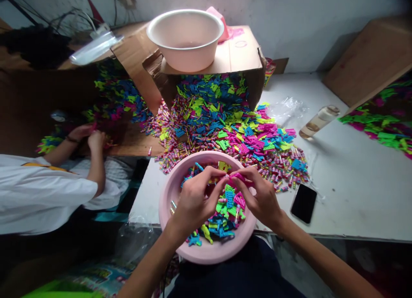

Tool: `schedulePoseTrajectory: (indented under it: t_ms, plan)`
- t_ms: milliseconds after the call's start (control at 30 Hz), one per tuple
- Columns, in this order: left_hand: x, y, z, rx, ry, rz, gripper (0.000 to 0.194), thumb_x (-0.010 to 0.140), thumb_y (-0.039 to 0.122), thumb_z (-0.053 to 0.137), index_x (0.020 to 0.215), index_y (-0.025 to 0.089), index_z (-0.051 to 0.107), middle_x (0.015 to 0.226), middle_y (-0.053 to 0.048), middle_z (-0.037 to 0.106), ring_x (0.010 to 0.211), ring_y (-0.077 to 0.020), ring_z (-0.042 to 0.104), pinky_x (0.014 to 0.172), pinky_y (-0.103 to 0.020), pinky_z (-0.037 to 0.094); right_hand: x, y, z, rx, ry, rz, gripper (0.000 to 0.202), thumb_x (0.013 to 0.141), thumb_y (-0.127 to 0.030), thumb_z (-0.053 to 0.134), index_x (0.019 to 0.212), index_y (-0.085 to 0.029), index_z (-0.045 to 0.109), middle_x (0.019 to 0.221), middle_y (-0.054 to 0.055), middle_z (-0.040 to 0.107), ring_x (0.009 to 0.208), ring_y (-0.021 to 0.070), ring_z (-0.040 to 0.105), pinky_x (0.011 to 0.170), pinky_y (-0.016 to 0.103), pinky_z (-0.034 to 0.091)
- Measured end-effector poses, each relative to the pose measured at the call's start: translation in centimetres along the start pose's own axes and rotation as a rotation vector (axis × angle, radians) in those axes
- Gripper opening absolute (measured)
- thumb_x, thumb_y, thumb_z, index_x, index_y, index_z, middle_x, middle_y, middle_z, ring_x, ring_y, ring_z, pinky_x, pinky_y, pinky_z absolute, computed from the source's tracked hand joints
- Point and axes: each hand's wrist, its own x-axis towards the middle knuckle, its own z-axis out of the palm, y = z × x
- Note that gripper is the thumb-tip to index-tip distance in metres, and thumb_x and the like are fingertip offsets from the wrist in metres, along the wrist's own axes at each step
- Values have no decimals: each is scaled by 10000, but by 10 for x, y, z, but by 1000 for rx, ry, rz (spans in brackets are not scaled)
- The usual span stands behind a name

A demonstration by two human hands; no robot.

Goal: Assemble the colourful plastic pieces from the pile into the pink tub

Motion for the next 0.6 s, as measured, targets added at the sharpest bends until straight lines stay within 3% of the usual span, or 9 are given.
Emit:
schedulePoseTrajectory:
  t_ms: [167, 433, 600]
  plan:
    - [-2, -1, 4, 54, 5, 75, 134, 958, 178, 638, 1092, 176, 632, 948, -23, 734, 793, -124, 734, 722, -200, 568, -1, -3, 0, 23, 35, -14, 74, 971, -194, 606, 1034, -233, 609, 907, 20, 686, 805, 164, 693, 740, 280, 562]
    - [-15, -6, 23, 303, 188, 326, 255, 932, 76, 637, 1174, 142, 594, 974, -76, 722, 893, -177, 716, 812, -268, 561, 0, -3, 4, 68, 52, -148, 181, 961, -97, 580, 1073, -239, 592, 932, 21, 667, 848, 162, 670, 748, 283, 542]
    - [-14, -3, 15, 205, 163, 297, 239, 932, 85, 641, 1154, 164, 602, 960, -61, 724, 876, -158, 719, 793, -238, 565, 0, 4, 1, 203, -46, -242, 255, 954, -61, 566, 1135, -239, 585, 961, 38, 663, 872, 171, 666, 756, 301, 558]
